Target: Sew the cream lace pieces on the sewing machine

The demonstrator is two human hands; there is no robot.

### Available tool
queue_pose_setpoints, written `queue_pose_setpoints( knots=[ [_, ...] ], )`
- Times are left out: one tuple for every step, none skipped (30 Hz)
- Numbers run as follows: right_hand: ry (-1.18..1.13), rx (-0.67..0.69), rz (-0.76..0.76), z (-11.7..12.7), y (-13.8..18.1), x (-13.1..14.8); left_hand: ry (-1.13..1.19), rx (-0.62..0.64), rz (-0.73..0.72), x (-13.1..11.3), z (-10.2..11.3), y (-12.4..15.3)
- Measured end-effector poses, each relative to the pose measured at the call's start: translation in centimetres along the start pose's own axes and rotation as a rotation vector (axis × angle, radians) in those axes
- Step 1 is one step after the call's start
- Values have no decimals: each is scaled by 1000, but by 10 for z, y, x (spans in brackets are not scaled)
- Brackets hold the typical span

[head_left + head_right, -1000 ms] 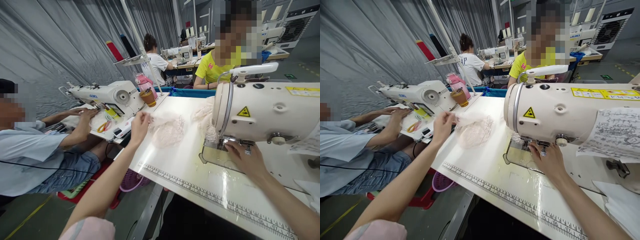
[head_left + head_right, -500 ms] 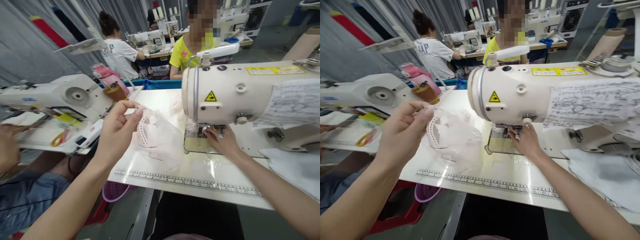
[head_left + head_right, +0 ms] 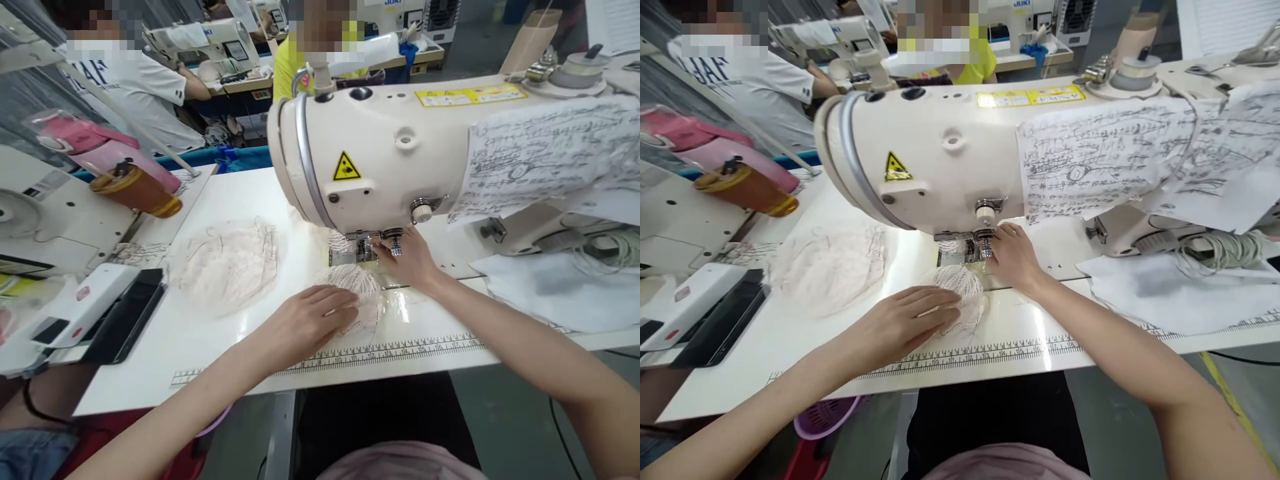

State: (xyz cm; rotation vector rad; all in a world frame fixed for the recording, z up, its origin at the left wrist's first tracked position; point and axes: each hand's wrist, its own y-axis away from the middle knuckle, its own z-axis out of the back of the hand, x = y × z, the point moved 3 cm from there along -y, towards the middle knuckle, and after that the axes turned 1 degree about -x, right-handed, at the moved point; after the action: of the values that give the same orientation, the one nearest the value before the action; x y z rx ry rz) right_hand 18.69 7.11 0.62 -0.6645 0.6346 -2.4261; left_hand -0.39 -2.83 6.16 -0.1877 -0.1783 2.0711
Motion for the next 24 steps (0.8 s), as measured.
queue_pose_setpoints(
  knots=[
    [3,7,-3,0,0,0,-17,19,9,0,-4,-5],
    [2,12,-2,1,0,0,-44,34,52,0,-8,-8],
    [0,18,1,1,0,0,-72,46,112,0,-10,-9],
    [-3,26,6,0,0,0,-95,53,179,0,-11,-9],
    [-5,32,11,0,-1,0,-113,47,245,1,-12,-9],
    [-4,36,14,0,-1,0,-126,33,307,3,-12,-9],
    [-2,41,16,-1,-1,0,-136,13,359,6,-12,-10],
    [0,45,18,-1,-1,0,-138,-4,402,10,-14,-11],
    [0,46,19,-2,-1,0,-125,-9,444,16,-16,-13],
    [-3,46,18,-1,-1,1,-90,0,486,23,-19,-16],
    [-10,45,17,-1,-1,1,-31,20,524,29,-22,-19],
    [-25,47,17,1,-1,3,48,36,557,34,-25,-22],
    [-47,54,20,2,0,5,138,37,588,38,-27,-25],
    [-80,69,23,4,0,7,228,18,621,40,-28,-27],
    [-125,98,26,6,1,11,312,-12,659,42,-27,-29],
    [-179,140,27,8,1,15,389,-43,701,42,-26,-30],
    [-242,196,22,10,2,20,454,-68,745,42,-25,-31],
    [-301,254,10,11,4,25,505,-83,786,41,-25,-30],
    [-350,309,-11,12,5,29,543,-92,817,41,-25,-30],
    [-392,352,-40,13,6,32,567,-97,838,41,-25,-29],
    [-431,391,-75,13,7,34,578,-103,853,41,-25,-28],
    [-467,421,-113,13,8,35,579,-107,871,42,-26,-27],
    [-498,442,-147,12,8,35,577,-105,892,44,-27,-25],
    [-515,454,-172,12,9,35,572,-98,914,46,-27,-24]
  ],
)
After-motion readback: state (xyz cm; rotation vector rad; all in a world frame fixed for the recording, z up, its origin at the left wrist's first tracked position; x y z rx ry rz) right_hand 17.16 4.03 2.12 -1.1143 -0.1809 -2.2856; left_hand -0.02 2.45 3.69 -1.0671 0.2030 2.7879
